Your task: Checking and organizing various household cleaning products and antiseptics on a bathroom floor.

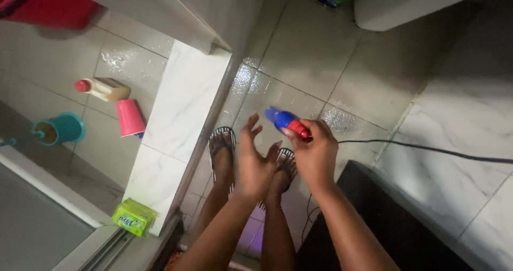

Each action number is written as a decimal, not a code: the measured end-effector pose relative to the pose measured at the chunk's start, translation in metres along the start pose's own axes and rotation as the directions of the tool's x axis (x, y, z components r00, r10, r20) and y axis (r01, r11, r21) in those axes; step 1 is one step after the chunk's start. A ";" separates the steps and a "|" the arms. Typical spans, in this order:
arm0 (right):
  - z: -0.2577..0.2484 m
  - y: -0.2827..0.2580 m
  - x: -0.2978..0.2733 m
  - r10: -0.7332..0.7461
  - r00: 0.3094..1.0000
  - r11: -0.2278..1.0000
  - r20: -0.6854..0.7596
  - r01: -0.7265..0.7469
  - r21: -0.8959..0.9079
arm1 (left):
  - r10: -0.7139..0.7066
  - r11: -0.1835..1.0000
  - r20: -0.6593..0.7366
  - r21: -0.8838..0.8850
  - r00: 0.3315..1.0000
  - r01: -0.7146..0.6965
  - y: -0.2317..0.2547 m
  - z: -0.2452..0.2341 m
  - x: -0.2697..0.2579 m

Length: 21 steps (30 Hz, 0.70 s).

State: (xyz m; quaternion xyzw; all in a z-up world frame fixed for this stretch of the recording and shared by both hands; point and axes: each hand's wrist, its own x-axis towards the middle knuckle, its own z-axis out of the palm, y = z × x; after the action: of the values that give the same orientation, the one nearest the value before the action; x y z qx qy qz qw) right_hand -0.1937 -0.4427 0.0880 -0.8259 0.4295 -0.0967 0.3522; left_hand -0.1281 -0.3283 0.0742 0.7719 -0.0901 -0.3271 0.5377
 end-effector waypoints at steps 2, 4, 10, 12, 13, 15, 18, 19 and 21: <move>0.014 0.013 0.006 0.039 0.999 0.999 -0.027 -0.038 0.034 | -0.044 0.996 -0.042 -0.084 0.998 0.041 -0.017 -0.001 -0.005; 0.031 0.027 0.012 0.077 0.995 0.995 -0.063 -0.072 0.075 | -0.080 0.984 -0.078 -0.165 0.994 0.066 -0.036 -0.004 -0.007; 0.066 0.072 0.029 0.150 0.988 0.986 -0.045 -0.146 0.081 | -0.250 0.875 -0.099 -0.449 0.963 0.180 -0.100 0.014 -0.011; 0.068 0.084 0.020 0.087 0.996 0.996 -0.018 -0.086 0.037 | -0.297 0.874 -0.091 -0.427 0.950 0.232 -0.119 0.024 -0.007; 0.070 0.087 0.018 0.092 0.996 0.995 -0.015 -0.092 0.033 | -0.304 0.872 -0.088 -0.428 0.949 0.239 -0.122 0.027 -0.002; 0.076 0.089 0.017 -0.011 1.000 1.000 -0.007 0.011 0.022 | -0.241 0.907 -0.073 -0.373 0.968 0.198 -0.128 0.032 0.010; 0.083 0.101 0.020 -0.013 0.999 0.999 0.045 0.011 0.049 | -0.246 0.882 -0.016 -0.419 0.969 0.217 -0.125 0.039 0.032; 0.083 0.102 0.020 -0.013 0.999 0.999 0.043 0.011 0.047 | -0.245 0.881 -0.013 -0.420 0.969 0.217 -0.121 0.042 0.033; 0.084 0.099 0.022 -0.088 0.994 0.996 0.067 0.086 0.033 | -0.417 0.808 0.072 -0.426 0.906 0.406 -0.111 0.045 0.034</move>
State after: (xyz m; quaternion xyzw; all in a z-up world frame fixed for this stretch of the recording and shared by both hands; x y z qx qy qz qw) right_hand -0.2050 -0.4557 -0.0429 -0.8413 0.3794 -0.0899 0.3745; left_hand -0.1527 -0.3352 -0.0482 0.6383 0.1605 -0.4378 0.6124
